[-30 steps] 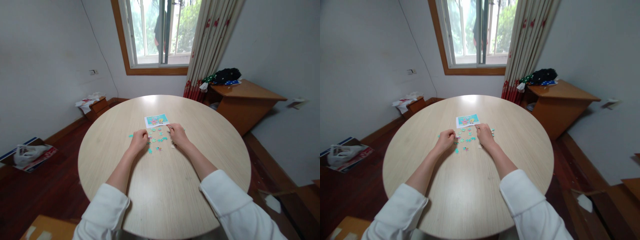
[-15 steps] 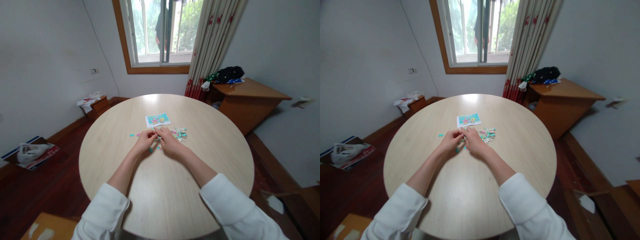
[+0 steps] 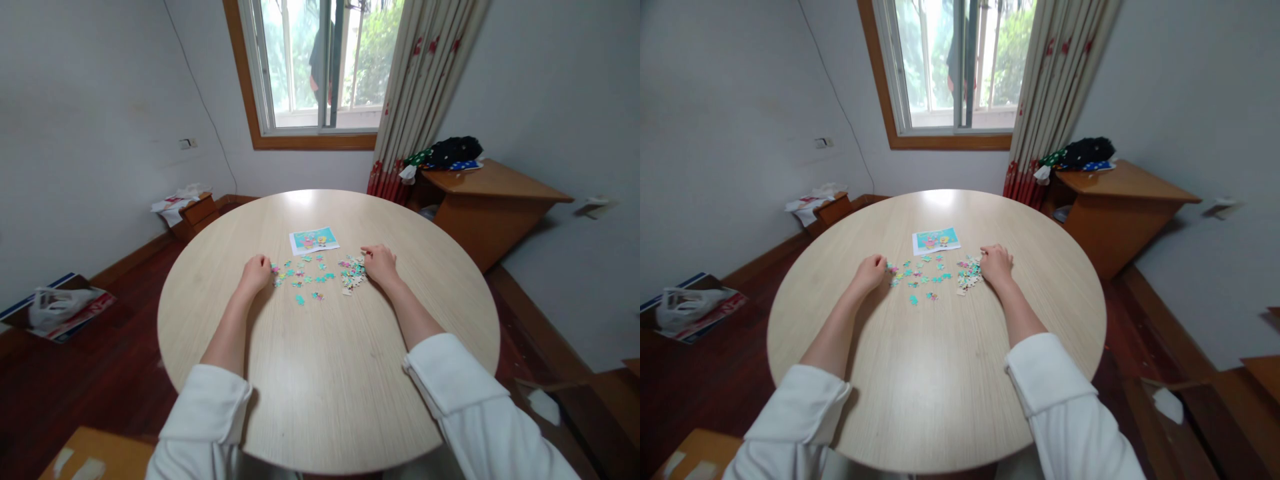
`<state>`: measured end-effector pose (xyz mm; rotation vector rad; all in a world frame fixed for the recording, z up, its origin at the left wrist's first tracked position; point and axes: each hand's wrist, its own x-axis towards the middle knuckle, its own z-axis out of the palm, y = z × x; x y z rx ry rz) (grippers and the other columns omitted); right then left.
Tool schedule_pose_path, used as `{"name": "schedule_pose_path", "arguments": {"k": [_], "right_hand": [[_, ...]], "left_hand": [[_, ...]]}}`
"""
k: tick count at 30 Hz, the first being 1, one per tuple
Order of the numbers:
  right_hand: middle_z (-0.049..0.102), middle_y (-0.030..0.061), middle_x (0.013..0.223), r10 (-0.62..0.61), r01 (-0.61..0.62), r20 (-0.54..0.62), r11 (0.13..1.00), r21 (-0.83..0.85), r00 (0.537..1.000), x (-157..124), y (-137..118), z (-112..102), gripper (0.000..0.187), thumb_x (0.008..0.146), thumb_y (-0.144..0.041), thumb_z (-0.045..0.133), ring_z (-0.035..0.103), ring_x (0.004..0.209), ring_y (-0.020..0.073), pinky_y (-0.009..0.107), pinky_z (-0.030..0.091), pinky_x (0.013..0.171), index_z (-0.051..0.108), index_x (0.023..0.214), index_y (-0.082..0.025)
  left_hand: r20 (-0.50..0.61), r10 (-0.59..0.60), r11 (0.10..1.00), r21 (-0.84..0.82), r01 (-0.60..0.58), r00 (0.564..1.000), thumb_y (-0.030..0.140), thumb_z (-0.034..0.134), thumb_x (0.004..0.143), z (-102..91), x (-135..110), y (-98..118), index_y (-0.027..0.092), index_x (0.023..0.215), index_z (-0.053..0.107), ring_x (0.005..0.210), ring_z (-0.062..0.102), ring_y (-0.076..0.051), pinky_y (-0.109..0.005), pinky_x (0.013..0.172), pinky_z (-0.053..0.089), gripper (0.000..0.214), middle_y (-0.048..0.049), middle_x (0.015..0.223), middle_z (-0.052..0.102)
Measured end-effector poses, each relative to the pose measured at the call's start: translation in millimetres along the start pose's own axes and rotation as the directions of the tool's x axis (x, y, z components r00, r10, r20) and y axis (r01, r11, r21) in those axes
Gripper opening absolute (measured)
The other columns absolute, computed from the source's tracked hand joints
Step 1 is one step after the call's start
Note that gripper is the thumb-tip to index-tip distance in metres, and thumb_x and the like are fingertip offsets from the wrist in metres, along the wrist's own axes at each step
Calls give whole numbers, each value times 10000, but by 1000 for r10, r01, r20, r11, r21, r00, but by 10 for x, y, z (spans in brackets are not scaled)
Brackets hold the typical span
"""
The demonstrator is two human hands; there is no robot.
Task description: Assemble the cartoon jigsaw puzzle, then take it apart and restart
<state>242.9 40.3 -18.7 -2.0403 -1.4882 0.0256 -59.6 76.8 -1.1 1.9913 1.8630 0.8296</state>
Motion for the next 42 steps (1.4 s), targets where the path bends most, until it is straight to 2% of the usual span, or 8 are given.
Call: {"name": "schedule_pose_path", "arguments": {"k": [3,7,16,22,26,31,36,42], "right_hand": [[662,99,1095,69,-68,50,997,-37,996,21,79,-15,339,814,-181,448,562,1019,241,394,379,875,721,1012,-214],[685,86,1052,42,-39,104,999,-33,994,2,51,-51,289,816,-345,519,582,987,240,395,389,865,732,972,-226],[714,49,830,78,-92,167,993,74,983,32,72,-105,199,714,-356,649,616,776,178,291,410,718,722,802,-193],[693,43,729,105,-135,153,971,199,983,58,80,-40,208,664,-363,685,605,686,169,286,415,664,699,733,-167],[678,52,704,72,-77,25,945,319,997,77,126,-69,170,693,-320,660,592,648,163,275,418,629,671,700,-150],[696,63,840,72,-64,-160,996,56,984,81,267,-198,109,749,-258,608,599,780,192,316,409,747,665,695,-183],[708,98,908,85,-94,-73,987,-134,994,80,328,-205,151,785,-261,582,610,868,222,338,397,777,704,756,-178],[719,106,853,81,-93,-74,982,-164,994,71,249,-195,260,838,-318,519,616,849,221,347,393,790,727,755,-186]], "left_hand": [[33,-91,989,116,87,995,255,427,831,-125,43,-175,201,561,460,682,555,-183,-267,608,344,278,-49,646,597],[64,-131,980,161,120,989,301,489,809,-195,62,-331,200,563,489,659,565,-194,-273,591,336,266,-54,625,603],[65,-156,970,196,141,986,339,561,773,-151,45,-381,198,621,545,669,581,-196,-274,591,350,208,-63,687,650],[50,-159,970,194,147,986,323,596,757,-165,28,-372,198,616,503,671,574,-184,-269,576,346,210,-54,705,642],[27,-154,966,216,144,988,324,625,735,-180,19,-349,201,632,479,687,569,-179,-259,569,340,217,-41,723,634],[50,-167,970,185,155,985,293,615,737,-218,5,-301,203,607,460,662,550,-172,-256,563,331,222,-27,681,604],[-58,-182,976,113,188,982,274,573,758,-264,-6,-208,206,605,445,618,526,-161,-255,564,322,211,-6,614,563],[-199,-103,994,17,108,975,280,538,763,-262,-26,-79,208,617,426,599,496,-144,-248,576,322,197,12,597,531]]}}
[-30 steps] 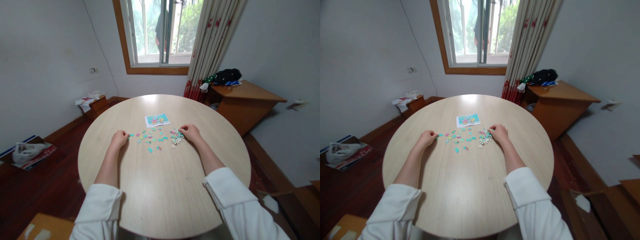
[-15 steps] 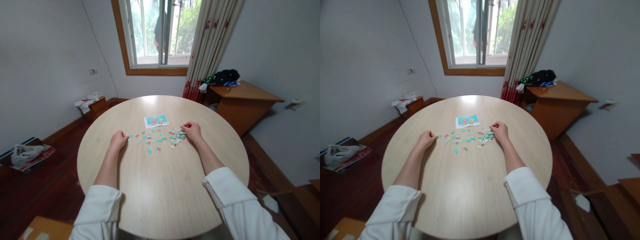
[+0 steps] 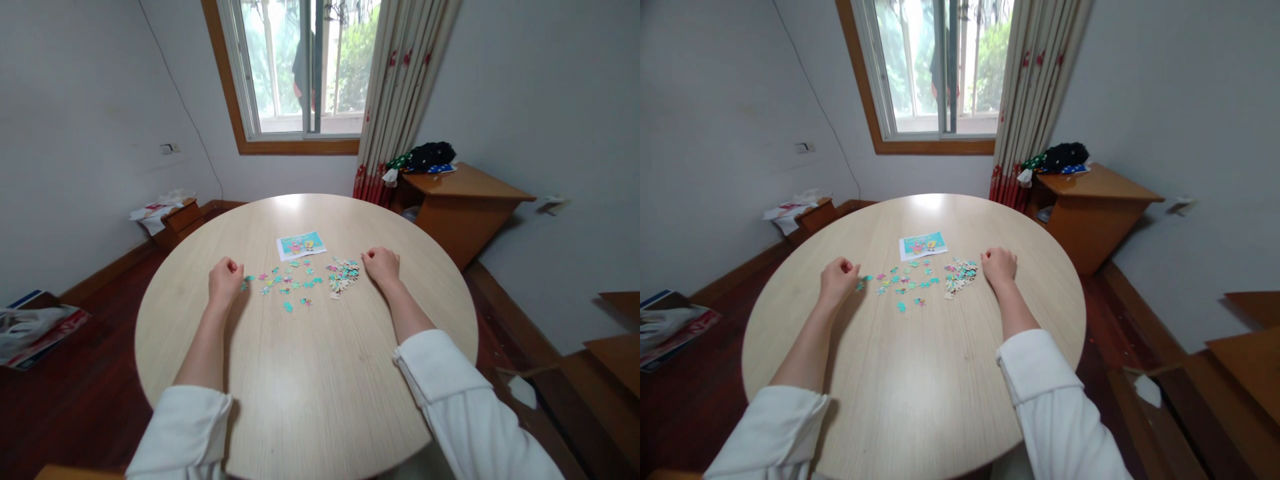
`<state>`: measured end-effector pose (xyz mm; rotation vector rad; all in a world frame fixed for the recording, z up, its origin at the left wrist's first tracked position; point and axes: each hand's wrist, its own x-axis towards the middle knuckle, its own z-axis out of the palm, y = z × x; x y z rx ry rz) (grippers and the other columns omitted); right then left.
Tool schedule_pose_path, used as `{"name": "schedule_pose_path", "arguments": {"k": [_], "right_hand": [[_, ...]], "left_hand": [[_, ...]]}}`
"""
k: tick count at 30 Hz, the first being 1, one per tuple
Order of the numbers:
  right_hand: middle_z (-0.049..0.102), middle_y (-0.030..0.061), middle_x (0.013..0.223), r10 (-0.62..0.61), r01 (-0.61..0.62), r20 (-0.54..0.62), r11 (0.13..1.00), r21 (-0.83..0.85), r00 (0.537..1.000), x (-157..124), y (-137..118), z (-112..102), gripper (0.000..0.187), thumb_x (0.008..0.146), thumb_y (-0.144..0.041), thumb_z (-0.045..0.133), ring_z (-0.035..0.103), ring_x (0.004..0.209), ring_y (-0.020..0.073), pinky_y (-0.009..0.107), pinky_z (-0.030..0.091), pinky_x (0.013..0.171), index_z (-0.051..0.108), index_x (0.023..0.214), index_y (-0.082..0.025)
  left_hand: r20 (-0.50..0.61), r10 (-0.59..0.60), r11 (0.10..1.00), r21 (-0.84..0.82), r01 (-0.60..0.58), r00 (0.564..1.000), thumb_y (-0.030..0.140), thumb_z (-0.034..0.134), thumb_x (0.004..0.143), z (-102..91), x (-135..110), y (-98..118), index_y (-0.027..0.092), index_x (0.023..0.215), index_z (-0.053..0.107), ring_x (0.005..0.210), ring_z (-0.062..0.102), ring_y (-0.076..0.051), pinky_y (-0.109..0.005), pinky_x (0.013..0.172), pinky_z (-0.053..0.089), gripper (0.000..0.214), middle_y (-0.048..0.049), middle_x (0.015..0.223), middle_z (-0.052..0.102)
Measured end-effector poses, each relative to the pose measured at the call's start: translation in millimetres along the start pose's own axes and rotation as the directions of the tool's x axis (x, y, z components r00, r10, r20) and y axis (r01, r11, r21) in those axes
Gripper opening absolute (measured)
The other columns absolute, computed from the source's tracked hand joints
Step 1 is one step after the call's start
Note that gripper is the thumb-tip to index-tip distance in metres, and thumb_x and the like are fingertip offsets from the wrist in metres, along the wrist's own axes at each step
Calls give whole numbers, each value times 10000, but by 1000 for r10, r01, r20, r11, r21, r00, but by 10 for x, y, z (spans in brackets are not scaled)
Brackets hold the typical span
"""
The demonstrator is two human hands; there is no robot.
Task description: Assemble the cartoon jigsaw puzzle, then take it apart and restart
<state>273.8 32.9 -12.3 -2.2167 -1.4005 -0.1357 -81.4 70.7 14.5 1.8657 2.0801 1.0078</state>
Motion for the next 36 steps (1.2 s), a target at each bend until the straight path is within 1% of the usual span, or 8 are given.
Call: {"name": "schedule_pose_path", "arguments": {"k": [5,8,12,14,18,21,31,36], "right_hand": [[720,83,857,-83,58,116,977,204,990,-35,-99,-56,216,804,-331,587,618,780,175,269,407,704,729,834,-170],[711,69,867,-151,92,208,958,272,966,-63,-132,-69,294,726,-373,684,608,751,157,242,399,650,718,922,-157],[706,57,803,-194,106,314,955,276,929,-86,-162,-78,217,750,-355,662,590,698,142,235,373,596,722,815,-157],[707,54,794,-178,92,329,961,261,927,-85,-169,-87,182,758,-328,652,591,697,139,233,367,589,719,787,-161],[711,66,847,-92,49,277,986,159,957,-60,-144,-97,165,763,-313,642,600,736,150,238,376,611,721,805,-174],[707,71,869,-20,-1,203,995,103,979,-28,-100,-78,169,771,-299,626,604,780,166,249,391,651,725,843,-182],[694,82,906,5,-12,56,993,116,998,11,-18,9,193,823,-231,547,608,844,183,290,408,778,721,887,-177],[706,78,897,-113,60,208,967,246,972,17,-7,-72,229,778,-280,629,611,779,166,257,420,694,728,945,-158]], "left_hand": [[21,175,977,-129,-171,984,289,519,772,130,-123,166,196,636,471,613,509,-135,-241,599,363,171,5,615,548],[125,342,926,-212,-312,931,296,515,783,263,-258,295,181,687,557,673,557,-152,-256,651,413,156,-33,705,625],[236,540,819,-368,-440,808,295,528,809,419,-459,435,168,901,651,931,620,-199,-310,847,460,200,-102,990,688],[292,634,759,-413,-504,716,295,516,830,458,-538,478,166,1011,656,1067,595,-217,-348,947,434,263,-119,1115,669],[406,727,685,-392,-613,553,298,495,854,459,-615,515,172,1155,622,1207,520,-245,-432,1060,347,350,-131,1268,597],[468,737,659,-341,-670,488,294,494,857,435,-616,520,201,1115,640,1218,513,-255,-478,1092,297,311,-111,1260,604],[414,681,727,-276,-629,605,241,441,862,408,-554,487,198,910,673,1027,614,-220,-469,1101,281,242,-73,1049,694],[394,688,721,-278,-635,609,232,421,869,415,-541,486,189,797,660,923,625,-207,-427,1031,361,253,-65,936,703]]}}
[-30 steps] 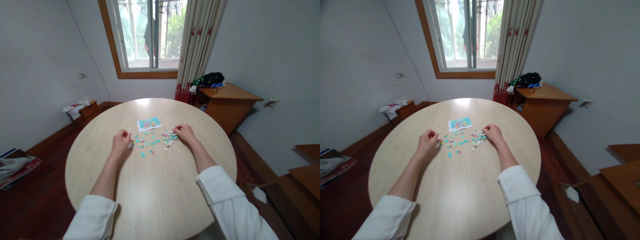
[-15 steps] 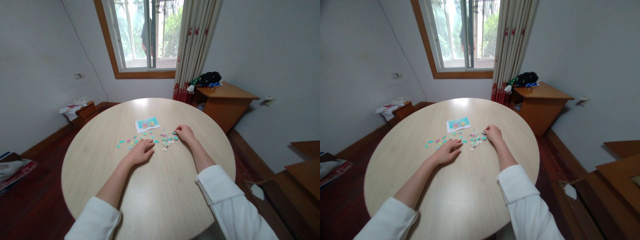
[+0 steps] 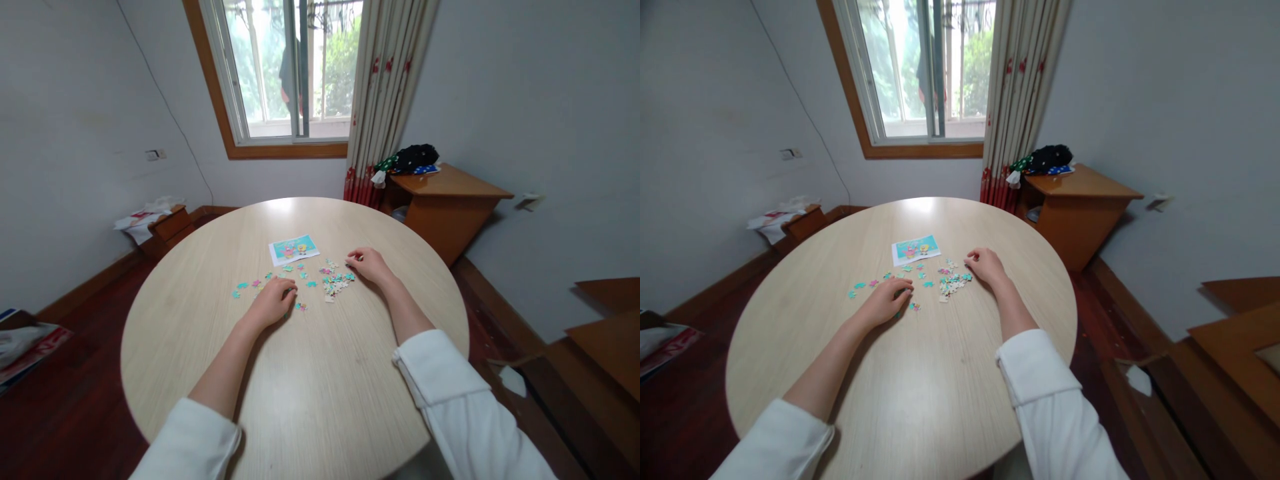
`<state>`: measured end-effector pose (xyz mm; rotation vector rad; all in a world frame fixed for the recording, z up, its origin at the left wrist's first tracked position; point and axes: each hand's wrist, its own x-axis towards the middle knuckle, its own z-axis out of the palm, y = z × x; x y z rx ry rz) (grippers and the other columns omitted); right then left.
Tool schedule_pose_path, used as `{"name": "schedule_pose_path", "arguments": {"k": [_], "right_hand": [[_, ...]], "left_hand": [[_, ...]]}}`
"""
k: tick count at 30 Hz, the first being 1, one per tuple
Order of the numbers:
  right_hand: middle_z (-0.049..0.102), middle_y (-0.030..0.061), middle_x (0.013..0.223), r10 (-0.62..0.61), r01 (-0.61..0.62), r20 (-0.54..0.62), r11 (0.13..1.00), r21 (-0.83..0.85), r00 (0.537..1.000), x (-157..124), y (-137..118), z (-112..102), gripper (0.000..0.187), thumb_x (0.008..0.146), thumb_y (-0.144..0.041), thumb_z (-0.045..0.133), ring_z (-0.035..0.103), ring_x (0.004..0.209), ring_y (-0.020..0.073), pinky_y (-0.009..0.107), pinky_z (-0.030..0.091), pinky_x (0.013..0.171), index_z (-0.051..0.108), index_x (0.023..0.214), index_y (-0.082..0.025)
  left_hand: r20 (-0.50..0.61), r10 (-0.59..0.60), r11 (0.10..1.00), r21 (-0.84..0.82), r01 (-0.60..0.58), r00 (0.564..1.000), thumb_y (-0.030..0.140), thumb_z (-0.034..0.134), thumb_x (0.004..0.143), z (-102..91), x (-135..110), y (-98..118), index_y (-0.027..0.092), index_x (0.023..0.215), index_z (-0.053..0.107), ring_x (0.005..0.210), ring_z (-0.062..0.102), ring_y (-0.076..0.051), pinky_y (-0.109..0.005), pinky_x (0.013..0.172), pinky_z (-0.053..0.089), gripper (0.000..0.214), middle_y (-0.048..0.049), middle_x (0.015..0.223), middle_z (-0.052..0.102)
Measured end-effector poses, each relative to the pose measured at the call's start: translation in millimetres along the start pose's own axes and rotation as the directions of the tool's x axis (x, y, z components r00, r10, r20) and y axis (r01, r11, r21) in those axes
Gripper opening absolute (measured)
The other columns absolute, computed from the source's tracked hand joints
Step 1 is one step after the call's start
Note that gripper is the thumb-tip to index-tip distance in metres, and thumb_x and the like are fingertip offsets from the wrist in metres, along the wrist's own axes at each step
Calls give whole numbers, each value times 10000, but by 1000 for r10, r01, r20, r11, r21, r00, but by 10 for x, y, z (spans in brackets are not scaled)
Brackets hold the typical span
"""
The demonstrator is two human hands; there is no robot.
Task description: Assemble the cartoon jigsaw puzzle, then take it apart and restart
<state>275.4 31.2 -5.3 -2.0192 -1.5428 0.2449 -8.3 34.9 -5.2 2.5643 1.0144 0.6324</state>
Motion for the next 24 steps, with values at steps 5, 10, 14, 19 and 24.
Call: {"name": "schedule_pose_path", "arguments": {"k": [5,10,14,19,24], "right_hand": [[727,74,849,-26,22,106,999,38,994,-5,36,-43,214,717,-212,681,615,767,170,244,421,669,752,909,-150],[741,66,805,-39,26,108,993,118,993,-2,39,-36,185,770,-219,620,620,723,164,242,426,658,761,856,-136],[741,64,775,-44,38,43,991,131,998,20,45,-31,211,796,-239,583,622,695,165,246,429,644,763,830,-134],[744,83,848,5,8,-85,987,161,996,49,18,38,196,775,-162,572,650,754,170,250,456,708,756,838,-143],[741,91,889,41,1,-203,979,203,978,98,18,132,191,784,-155,573,658,823,176,272,466,800,747,860,-143]], "left_hand": [[4,8,1000,4,-8,1000,226,413,872,-1,8,7,184,775,649,888,620,-208,-425,1010,370,258,-66,900,700],[-4,2,1000,5,-2,1000,228,407,875,8,12,-14,176,800,656,911,611,-217,-409,978,394,266,-73,911,702],[-17,-14,1000,-10,14,1000,231,413,870,25,10,-35,172,832,665,928,602,-225,-386,903,440,261,-83,918,701],[-34,-24,999,-25,23,999,236,415,866,35,7,-40,162,856,670,903,603,-226,-370,839,464,266,-97,924,695],[-44,-29,999,-25,28,999,236,415,867,35,8,-43,165,859,668,891,602,-219,-361,827,467,263,-92,917,693]]}}
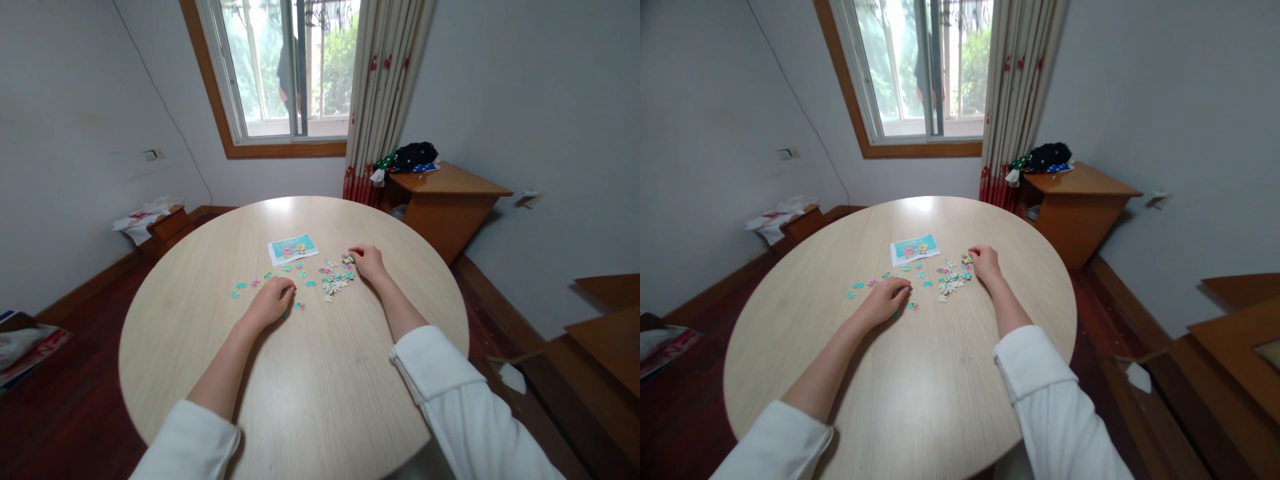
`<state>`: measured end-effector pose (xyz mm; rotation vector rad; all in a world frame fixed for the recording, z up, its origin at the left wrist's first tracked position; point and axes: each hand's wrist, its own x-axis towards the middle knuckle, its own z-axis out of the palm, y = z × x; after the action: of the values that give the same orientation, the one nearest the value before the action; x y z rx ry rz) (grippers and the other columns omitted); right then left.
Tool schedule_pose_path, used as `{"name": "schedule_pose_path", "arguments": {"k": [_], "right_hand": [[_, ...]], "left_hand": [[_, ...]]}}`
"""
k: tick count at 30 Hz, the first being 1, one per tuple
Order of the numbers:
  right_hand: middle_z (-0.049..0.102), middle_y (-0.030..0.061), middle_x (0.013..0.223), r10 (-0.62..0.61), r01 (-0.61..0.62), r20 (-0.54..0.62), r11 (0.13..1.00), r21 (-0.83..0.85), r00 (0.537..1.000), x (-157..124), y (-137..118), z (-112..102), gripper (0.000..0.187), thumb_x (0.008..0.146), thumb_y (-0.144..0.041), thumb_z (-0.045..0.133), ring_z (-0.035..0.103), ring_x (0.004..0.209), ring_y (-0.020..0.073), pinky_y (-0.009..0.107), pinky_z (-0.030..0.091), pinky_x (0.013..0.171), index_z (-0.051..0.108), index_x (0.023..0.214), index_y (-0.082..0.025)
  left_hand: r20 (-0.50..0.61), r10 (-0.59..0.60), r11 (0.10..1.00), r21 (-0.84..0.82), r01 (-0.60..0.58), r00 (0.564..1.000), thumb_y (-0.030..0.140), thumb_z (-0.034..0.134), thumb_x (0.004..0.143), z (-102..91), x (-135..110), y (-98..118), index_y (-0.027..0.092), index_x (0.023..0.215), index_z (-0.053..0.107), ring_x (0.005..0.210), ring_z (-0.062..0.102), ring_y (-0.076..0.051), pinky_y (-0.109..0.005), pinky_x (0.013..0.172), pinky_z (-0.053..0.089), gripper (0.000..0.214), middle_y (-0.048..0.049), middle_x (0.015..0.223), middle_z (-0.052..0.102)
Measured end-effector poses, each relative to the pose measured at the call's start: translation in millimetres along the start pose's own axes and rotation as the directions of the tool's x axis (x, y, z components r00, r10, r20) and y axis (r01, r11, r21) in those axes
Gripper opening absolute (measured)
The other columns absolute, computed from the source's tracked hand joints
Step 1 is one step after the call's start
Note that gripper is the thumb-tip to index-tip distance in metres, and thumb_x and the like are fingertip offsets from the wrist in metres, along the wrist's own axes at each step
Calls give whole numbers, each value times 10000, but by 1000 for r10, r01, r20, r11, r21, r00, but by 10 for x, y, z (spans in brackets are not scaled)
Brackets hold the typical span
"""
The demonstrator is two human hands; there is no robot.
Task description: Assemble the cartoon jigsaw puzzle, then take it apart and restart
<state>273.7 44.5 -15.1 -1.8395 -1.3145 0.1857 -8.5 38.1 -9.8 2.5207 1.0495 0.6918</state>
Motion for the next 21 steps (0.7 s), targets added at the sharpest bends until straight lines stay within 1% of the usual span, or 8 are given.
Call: {"name": "schedule_pose_path", "arguments": {"k": [4,8,11,14,18,21], "right_hand": [[738,91,916,21,-21,-65,1000,14,998,40,78,29,230,776,-126,556,655,835,168,269,463,816,740,914,-142],[737,68,875,39,-40,-87,999,-16,995,50,138,34,229,768,-174,568,644,803,165,275,456,791,737,921,-170],[736,49,878,57,-64,-87,995,-78,995,52,139,34,198,772,-243,573,638,826,180,331,422,851,737,876,-205],[736,37,870,62,-74,-97,989,-124,993,66,114,43,186,775,-281,570,630,876,199,397,355,925,732,847,-224],[736,30,893,17,-22,-53,996,-90,998,98,89,76,196,785,-289,554,625,889,191,404,312,942,725,866,-238],[733,34,895,16,-17,-16,993,-116,1000,115,91,106,199,786,-275,549,612,919,200,414,292,937,725,870,-241]], "left_hand": [[0,0,1000,8,0,1000,232,414,866,3,2,-5,166,856,666,890,601,-214,-353,823,468,261,-87,909,691],[-8,9,1000,20,-9,1000,224,413,862,7,5,-3,171,856,665,881,599,-207,-351,824,468,257,-83,903,690],[-8,14,1000,23,-14,1000,221,414,859,5,7,0,164,855,664,887,600,-211,-359,832,469,257,-89,906,688],[-1,9,1000,28,-8,1000,225,416,861,3,8,1,167,847,663,891,603,-215,-361,832,472,254,-88,902,686],[-8,6,1000,29,-6,1000,217,422,863,5,8,-1,169,853,659,889,604,-211,-354,831,472,242,-87,907,683],[-2,0,1000,19,0,1000,209,424,863,7,7,-2,153,856,659,898,603,-215,-355,839,470,241,-100,916,680]]}}
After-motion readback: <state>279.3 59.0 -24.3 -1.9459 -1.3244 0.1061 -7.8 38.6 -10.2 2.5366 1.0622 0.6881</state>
